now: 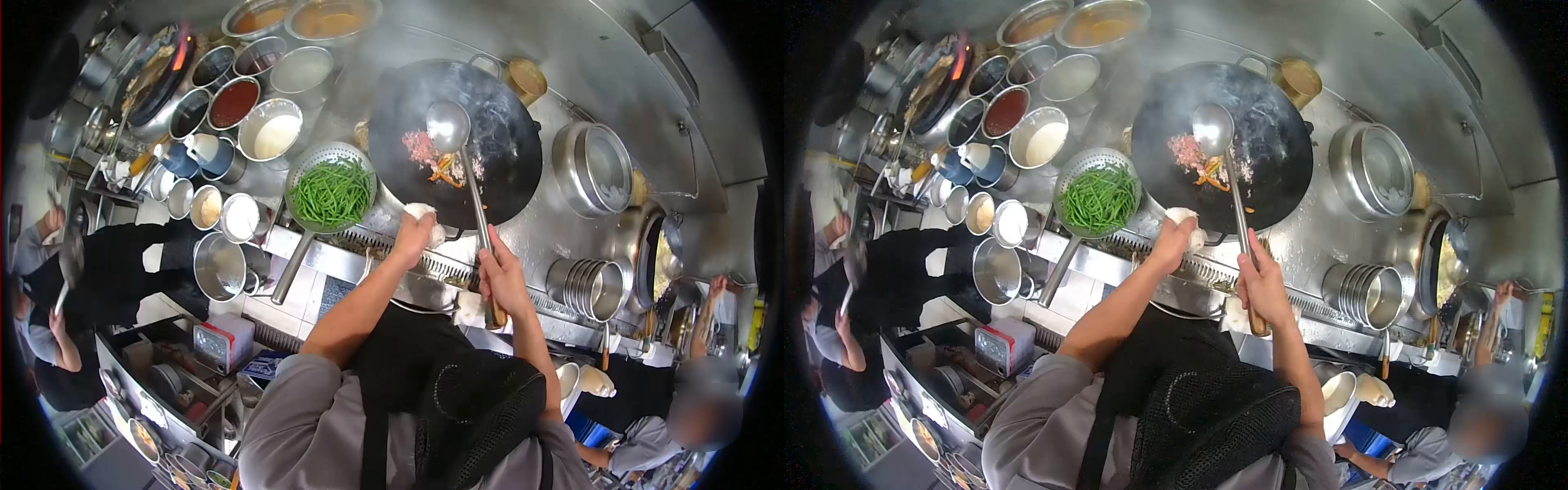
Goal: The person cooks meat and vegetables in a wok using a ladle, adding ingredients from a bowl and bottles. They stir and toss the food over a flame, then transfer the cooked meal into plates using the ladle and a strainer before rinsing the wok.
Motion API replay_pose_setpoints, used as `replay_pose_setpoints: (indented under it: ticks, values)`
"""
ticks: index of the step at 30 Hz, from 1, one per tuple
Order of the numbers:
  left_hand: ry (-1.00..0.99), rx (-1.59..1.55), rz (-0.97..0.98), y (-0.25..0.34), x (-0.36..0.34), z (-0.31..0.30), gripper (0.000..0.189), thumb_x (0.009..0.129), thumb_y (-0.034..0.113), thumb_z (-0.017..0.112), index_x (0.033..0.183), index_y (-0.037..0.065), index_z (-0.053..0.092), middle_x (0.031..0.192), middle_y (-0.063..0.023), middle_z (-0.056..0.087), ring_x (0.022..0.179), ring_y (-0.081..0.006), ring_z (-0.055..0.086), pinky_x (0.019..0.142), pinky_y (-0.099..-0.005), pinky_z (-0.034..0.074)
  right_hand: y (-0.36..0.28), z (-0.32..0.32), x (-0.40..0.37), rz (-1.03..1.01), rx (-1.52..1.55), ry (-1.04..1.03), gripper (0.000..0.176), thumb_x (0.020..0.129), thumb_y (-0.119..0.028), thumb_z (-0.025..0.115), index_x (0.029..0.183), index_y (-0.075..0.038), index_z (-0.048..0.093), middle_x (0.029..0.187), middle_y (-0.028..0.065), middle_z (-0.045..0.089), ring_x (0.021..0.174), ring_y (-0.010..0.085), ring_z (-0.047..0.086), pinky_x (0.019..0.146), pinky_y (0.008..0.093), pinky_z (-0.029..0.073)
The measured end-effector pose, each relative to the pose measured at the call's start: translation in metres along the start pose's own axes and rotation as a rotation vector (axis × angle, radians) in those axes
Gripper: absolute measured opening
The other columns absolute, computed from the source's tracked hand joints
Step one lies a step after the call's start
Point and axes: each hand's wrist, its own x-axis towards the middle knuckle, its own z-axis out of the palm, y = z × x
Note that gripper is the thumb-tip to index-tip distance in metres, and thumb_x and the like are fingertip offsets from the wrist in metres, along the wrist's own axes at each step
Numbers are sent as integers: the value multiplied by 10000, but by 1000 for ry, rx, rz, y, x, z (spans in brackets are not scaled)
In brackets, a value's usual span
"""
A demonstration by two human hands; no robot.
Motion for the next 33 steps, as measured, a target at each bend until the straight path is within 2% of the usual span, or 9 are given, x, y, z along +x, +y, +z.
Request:
replay_pose_setpoints:
  ticks: [3, 9, 13, 14, 18, 23, 27, 31, 33]
  values:
    - [-2, 62, -4, 5, 1, 0, 307, 962, 110, 593, 1242, 1, 533, 1122, -83, 625, 976, -202, 634, 854, -362, 531, -4, -11, -3, 42, 138, -57, 615, 1058, -207, 522, 1612, -142, 263, 604, -6, 475, 422, 85, 443, 393, 271, 402]
    - [-9, -13, 4, 5, -2, 2, 339, 966, 83, 574, 1287, -11, 515, 1174, -95, 635, 1007, -209, 643, 870, -364, 537, 3, -20, 35, -162, -322, 135, 652, 1020, -219, 598, 1600, -153, 307, 603, 19, 534, 465, 94, 515, 430, 332, 434]
    - [-5, 10, 11, 15, -8, 4, 326, 968, 81, 569, 1274, -19, 515, 1161, -105, 635, 1003, -209, 647, 833, -364, 551, 30, -29, 76, -497, -787, 290, 614, 1007, -195, 585, 1573, -145, 350, 678, 204, 662, 597, 396, 663, 585, 477, 506]
    - [-55, 19, 22, 10, -4, 0, 323, 969, 86, 569, 1267, -27, 520, 1157, -110, 638, 1004, -211, 649, 839, -364, 551, 27, -26, 67, -359, -713, 221, 611, 993, -192, 583, 1564, -215, 368, 789, 276, 681, 744, 494, 658, 659, 540, 514]
    - [17, 45, -17, -8, 6, -4, 324, 969, 100, 574, 1262, -30, 528, 1162, -115, 640, 1002, -217, 652, 841, -363, 551, 86, -74, 16, -391, -1181, 121, 680, 954, -194, 607, 1557, -377, 351, 859, 226, 685, 773, 418, 692, 680, 536, 553]
    - [-55, 30, -5, 4, -3, -4, 297, 950, 111, 583, 1211, -29, 570, 1128, -110, 649, 1020, -207, 637, 855, -356, 537, 20, -140, -61, -629, -1132, 134, 617, 888, -87, 681, 1457, -280, 541, 919, 197, 682, 756, 391, 667, 689, 484, 546]
    - [-86, 39, 64, -3, -1, -7, 494, 951, 254, 631, 1242, -100, 447, 1144, -181, 614, 998, -227, 615, 844, -358, 521, -79, -145, -139, -227, -1201, 63, 682, 811, 51, 694, 1435, -200, 580, 1006, 214, 705, 885, 417, 683, 796, 441, 542]
    - [-38, 57, 26, -2, -2, -4, 590, 940, 296, 642, 1284, -128, 419, 1212, -229, 598, 1093, -274, 600, 940, -383, 496, -74, -133, -129, -44, -1032, -80, 695, 816, 70, 690, 1458, -153, 546, 1259, 262, 652, 1135, 425, 655, 955, 412, 523]
    - [5, 106, 34, -4, 2, -1, 624, 936, 312, 644, 1300, -137, 408, 1240, -247, 590, 1128, -292, 591, 975, -392, 482, -28, -107, -75, -201, -958, -80, 627, 882, -5, 671, 1476, -136, 517, 1314, 255, 627, 1183, 427, 626, 979, 415, 506]
